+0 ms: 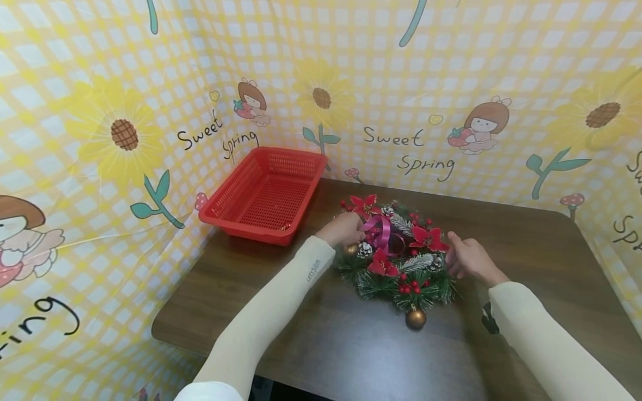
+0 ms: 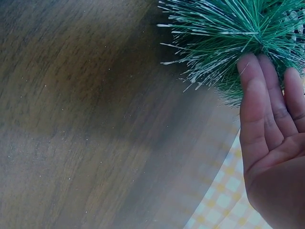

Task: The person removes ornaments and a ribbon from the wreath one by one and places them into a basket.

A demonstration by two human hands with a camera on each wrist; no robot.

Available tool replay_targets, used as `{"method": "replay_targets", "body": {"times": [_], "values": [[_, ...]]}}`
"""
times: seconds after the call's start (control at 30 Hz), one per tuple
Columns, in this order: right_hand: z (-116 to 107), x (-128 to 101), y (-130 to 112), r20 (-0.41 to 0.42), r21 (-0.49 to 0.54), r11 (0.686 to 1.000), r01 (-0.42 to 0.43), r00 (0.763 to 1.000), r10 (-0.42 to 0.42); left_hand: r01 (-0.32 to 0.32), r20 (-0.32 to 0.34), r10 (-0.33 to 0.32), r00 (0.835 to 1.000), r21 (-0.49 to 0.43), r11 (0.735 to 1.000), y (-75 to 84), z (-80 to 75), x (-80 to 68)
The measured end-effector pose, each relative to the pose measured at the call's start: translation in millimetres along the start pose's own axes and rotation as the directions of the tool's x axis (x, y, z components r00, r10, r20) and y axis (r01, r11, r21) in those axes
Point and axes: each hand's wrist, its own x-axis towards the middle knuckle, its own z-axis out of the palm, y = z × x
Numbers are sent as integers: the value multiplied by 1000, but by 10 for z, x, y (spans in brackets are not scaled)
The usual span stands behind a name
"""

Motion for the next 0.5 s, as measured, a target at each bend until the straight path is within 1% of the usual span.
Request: {"method": "replay_targets", "body": {"times": [0.13, 0.2, 0.3, 0.4, 0.5], "values": [[-5, -11, -4, 4, -4, 1000, 4, 1000, -4, 61, -24, -62, 998, -50, 997, 13, 4, 34], [-8, -12, -4, 4, -10, 1000, 5, 1000, -5, 81, -53, -84, 995, -66, 995, 25, 10, 49], [-13, -11, -1, 1, -12, 1000, 4, 1000, -4, 73, -114, -77, 991, -42, 996, 34, 33, 75], [-13, -7, 7, -1, -10, 1000, 3, 1000, -3, 58, -182, -64, 981, -38, 998, 40, 70, 105], [-8, -2, 13, -5, -1, 1000, 0, 1000, 0, 42, -216, -53, 975, -55, 998, 62, 87, 131]]}}
